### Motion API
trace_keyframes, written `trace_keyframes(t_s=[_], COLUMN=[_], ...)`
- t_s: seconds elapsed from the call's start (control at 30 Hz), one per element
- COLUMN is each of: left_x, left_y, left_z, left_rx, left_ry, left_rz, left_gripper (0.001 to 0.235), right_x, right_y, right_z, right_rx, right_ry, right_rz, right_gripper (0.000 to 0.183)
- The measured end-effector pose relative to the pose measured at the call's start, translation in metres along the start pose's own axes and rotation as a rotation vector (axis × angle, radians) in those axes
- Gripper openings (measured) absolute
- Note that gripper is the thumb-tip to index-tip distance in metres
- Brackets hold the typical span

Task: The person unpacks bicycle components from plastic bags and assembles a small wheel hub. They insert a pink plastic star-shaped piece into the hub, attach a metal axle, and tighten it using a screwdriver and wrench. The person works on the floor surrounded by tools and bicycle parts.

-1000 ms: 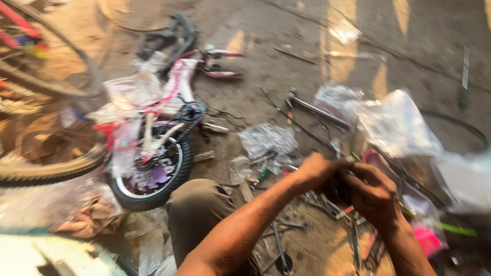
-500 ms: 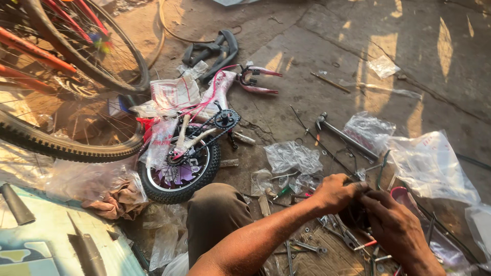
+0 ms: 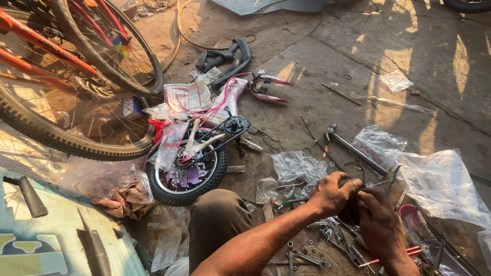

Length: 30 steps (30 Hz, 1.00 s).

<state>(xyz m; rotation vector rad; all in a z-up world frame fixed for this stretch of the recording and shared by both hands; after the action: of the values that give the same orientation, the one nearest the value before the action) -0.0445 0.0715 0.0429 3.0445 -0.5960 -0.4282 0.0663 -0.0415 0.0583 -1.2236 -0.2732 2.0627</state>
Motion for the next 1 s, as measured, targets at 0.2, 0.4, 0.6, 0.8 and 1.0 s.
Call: trace_keyframes(t_s=[0.2,0.4,0.6,0.8,1.0], left_x=[-0.002,-0.001,0.003,0.018,0.019], left_y=[-0.014,-0.022,-0.023,-0.024,-0.021], left_z=[0.014,0.026,0.036,0.038,0.039], left_rx=[-0.113,-0.154,-0.202,-0.285,-0.317], left_ry=[0.385,0.481,0.554,0.597,0.628], left_rz=[0.001,0.055,0.192,0.355,0.384], left_gripper=[0.067,0.055,0.053,0.051,0.050], right_x=[-0.005,0.030,0.049,0.049,0.046], right_y=[-0.016,-0.021,-0.011,-0.010,-0.016], right_z=[0.004,-0.037,-0.062,-0.060,-0.054], right_rx=[0.163,0.627,0.882,1.108,1.079], right_ry=[-0.138,-0.604,-0.917,-1.162,-0.974], right_rz=[-0.119,-0.002,0.001,-0.076,-0.086], right_gripper=[0.031,0.043,0.040,0.033,0.034])
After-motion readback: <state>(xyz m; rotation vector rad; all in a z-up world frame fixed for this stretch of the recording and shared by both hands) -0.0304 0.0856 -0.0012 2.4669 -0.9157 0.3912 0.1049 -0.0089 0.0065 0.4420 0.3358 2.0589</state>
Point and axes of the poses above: each hand's wrist, its own y-axis away from the middle knuckle, its own x-axis out of the palm, z = x × y, the point moved 5 cm from there along -y, towards the middle knuckle, and after that the axes turned 15 degrees about -z, right-handed, at the moved point
